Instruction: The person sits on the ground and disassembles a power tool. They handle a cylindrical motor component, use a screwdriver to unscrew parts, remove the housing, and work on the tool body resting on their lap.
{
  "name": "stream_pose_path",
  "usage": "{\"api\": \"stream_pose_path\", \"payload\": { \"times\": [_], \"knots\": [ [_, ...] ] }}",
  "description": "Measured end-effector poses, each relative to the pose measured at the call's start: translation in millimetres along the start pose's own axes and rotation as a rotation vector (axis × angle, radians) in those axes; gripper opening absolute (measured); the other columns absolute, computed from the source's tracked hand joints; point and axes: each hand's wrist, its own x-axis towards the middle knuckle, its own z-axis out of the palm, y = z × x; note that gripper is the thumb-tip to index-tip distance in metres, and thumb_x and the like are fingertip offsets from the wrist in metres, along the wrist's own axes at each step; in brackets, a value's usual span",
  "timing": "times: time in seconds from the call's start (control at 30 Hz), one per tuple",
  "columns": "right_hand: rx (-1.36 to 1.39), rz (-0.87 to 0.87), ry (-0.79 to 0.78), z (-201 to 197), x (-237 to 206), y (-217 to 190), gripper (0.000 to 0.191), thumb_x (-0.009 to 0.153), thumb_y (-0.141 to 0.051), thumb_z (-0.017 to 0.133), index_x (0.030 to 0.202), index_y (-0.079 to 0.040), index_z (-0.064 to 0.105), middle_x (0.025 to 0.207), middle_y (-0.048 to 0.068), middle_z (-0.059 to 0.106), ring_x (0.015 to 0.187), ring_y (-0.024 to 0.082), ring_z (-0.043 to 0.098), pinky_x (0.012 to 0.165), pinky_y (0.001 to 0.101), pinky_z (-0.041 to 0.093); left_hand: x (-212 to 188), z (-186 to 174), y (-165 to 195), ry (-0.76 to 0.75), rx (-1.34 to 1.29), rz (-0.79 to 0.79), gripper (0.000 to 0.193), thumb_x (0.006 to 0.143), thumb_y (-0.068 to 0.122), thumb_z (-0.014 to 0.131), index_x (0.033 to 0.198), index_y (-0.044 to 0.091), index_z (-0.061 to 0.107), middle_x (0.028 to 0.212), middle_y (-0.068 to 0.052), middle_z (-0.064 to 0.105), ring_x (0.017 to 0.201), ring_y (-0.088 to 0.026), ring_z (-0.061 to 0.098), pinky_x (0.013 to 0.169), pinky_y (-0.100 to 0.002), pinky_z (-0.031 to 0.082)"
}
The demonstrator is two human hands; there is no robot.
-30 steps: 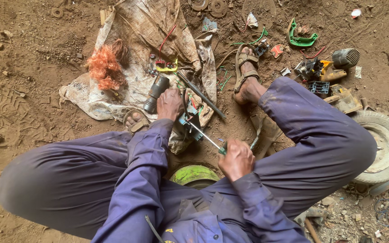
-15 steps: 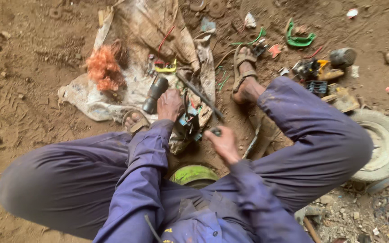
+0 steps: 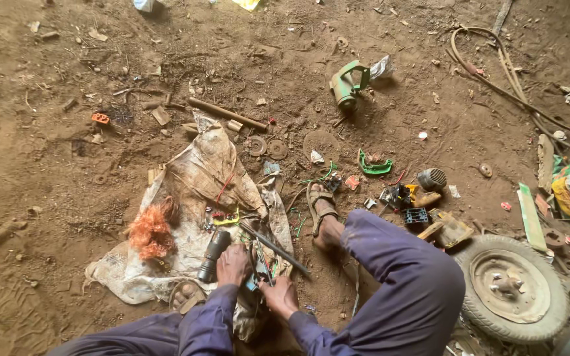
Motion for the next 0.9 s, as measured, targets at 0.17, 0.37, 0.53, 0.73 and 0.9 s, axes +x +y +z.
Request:
{"api": "stream_pose_path", "payload": {
  "times": [0.17, 0.37, 0.53, 0.73, 0.9],
  "knots": [
    [-0.183, -0.224, 0.112, 1.5, 3.4, 9.7, 0.030, 0.081, -0.036, 0.079, 0.082, -0.006, 0.077, 0.076, 0.016, 0.074, 0.073, 0.029, 0.074, 0.071, 0.0420, 0.057, 1.3, 3.0, 0.5, 0.081, 0.008, 0.072, 0.021, 0.090, 0.023, 0.054, 0.100, 0.008, 0.065, 0.105, -0.019, 0.068, 0.101, -0.040, 0.066, 0.087, -0.049, 0.054],
    [-0.258, -0.320, 0.156, 5.5, 5.9, 19.7, 0.028, 0.082, -0.032, 0.078, 0.077, -0.004, 0.074, 0.073, 0.020, 0.070, 0.070, 0.034, 0.071, 0.068, 0.0461, 0.055, 1.1, 12.7, -6.5, 0.129, 0.034, 0.137, 0.021, 0.086, 0.026, 0.063, 0.098, 0.008, 0.064, 0.102, -0.019, 0.067, 0.099, -0.040, 0.065, 0.084, -0.051, 0.055],
    [-0.222, -0.346, 0.175, 9.5, 13.1, 25.8, 0.020, 0.077, -0.024, 0.080, 0.076, -0.005, 0.073, 0.074, 0.017, 0.071, 0.070, 0.031, 0.071, 0.068, 0.0436, 0.056, 2.8, 15.2, -8.7, 0.201, 0.096, 0.240, 0.025, 0.079, 0.023, 0.067, 0.099, 0.008, 0.063, 0.100, -0.019, 0.067, 0.096, -0.040, 0.066, 0.081, -0.050, 0.055],
    [-0.027, -0.272, 0.081, 8.1, 15.3, 23.5, 0.016, 0.074, -0.020, 0.075, 0.078, -0.004, 0.072, 0.072, 0.011, 0.074, 0.069, 0.023, 0.071, 0.068, 0.0379, 0.058, -0.2, 10.6, -0.2, 0.187, -0.041, 0.091, 0.038, 0.093, 0.044, 0.060, 0.089, 0.007, 0.067, 0.096, -0.022, 0.069, 0.094, -0.042, 0.066, 0.082, -0.053, 0.053],
    [-0.131, -0.146, 0.058, 4.5, 9.9, 19.0, 0.019, 0.084, -0.027, 0.070, 0.085, -0.008, 0.075, 0.072, 0.014, 0.072, 0.067, 0.024, 0.069, 0.066, 0.0402, 0.054, 0.9, 7.7, -1.1, 0.184, -0.003, 0.122, 0.035, 0.093, 0.040, 0.058, 0.087, 0.007, 0.069, 0.094, -0.021, 0.069, 0.091, -0.041, 0.067, 0.081, -0.053, 0.054]
  ]
}}
